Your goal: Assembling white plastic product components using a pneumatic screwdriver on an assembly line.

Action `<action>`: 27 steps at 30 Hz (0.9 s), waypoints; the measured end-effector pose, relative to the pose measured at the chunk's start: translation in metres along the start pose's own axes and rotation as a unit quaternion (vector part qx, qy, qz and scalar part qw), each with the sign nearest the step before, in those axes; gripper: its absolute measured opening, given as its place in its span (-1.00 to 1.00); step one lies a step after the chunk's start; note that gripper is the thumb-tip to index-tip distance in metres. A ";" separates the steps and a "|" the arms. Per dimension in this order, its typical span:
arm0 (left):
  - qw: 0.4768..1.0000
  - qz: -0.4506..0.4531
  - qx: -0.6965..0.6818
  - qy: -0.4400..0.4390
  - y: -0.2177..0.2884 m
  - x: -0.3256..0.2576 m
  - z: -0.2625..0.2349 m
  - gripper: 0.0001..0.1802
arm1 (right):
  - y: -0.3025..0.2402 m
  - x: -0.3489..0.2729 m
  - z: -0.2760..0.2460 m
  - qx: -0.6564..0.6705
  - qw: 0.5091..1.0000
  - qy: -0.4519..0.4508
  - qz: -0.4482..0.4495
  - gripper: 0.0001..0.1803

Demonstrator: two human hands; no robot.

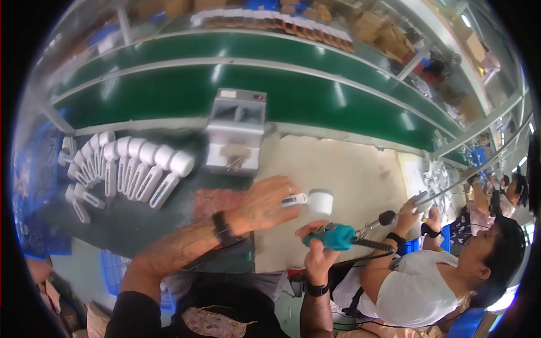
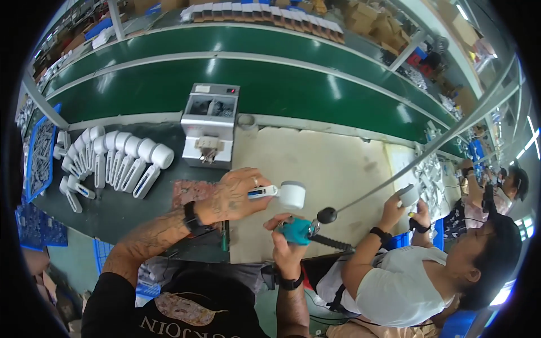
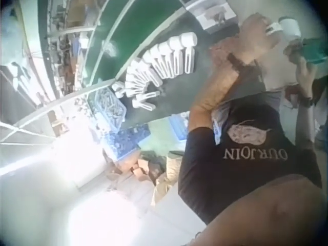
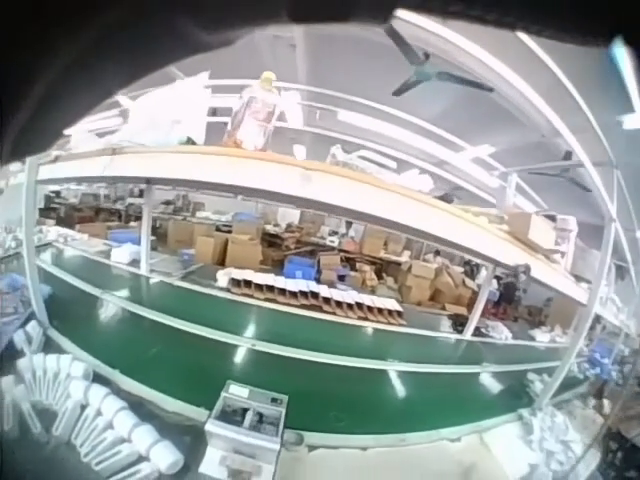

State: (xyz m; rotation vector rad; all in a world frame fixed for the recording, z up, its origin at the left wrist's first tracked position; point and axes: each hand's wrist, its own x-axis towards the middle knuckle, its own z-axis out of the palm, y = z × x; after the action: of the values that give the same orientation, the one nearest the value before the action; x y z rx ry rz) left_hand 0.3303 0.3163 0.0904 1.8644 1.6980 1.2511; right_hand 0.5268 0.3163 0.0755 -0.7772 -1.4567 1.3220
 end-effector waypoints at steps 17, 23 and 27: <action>0.988 0.083 0.132 0.001 -0.041 -0.115 -0.087 -0.62 | -0.040 0.059 0.128 0.085 0.991 -0.070 -0.072 -0.41; 0.990 0.023 0.136 -0.011 -0.051 -0.115 -0.087 -0.51 | -0.028 0.104 0.190 0.022 0.981 -0.110 -0.160 -0.49; 0.991 0.049 0.121 0.034 -0.055 -0.117 -0.084 -0.49 | -0.005 0.120 0.206 0.018 0.975 -0.133 -0.178 -0.57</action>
State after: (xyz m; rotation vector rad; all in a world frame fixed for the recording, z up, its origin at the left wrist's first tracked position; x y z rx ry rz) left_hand 0.2420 0.1961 0.0528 2.0879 1.8884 1.2011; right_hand 0.2965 0.3554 0.1251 -0.2995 -1.6861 1.2000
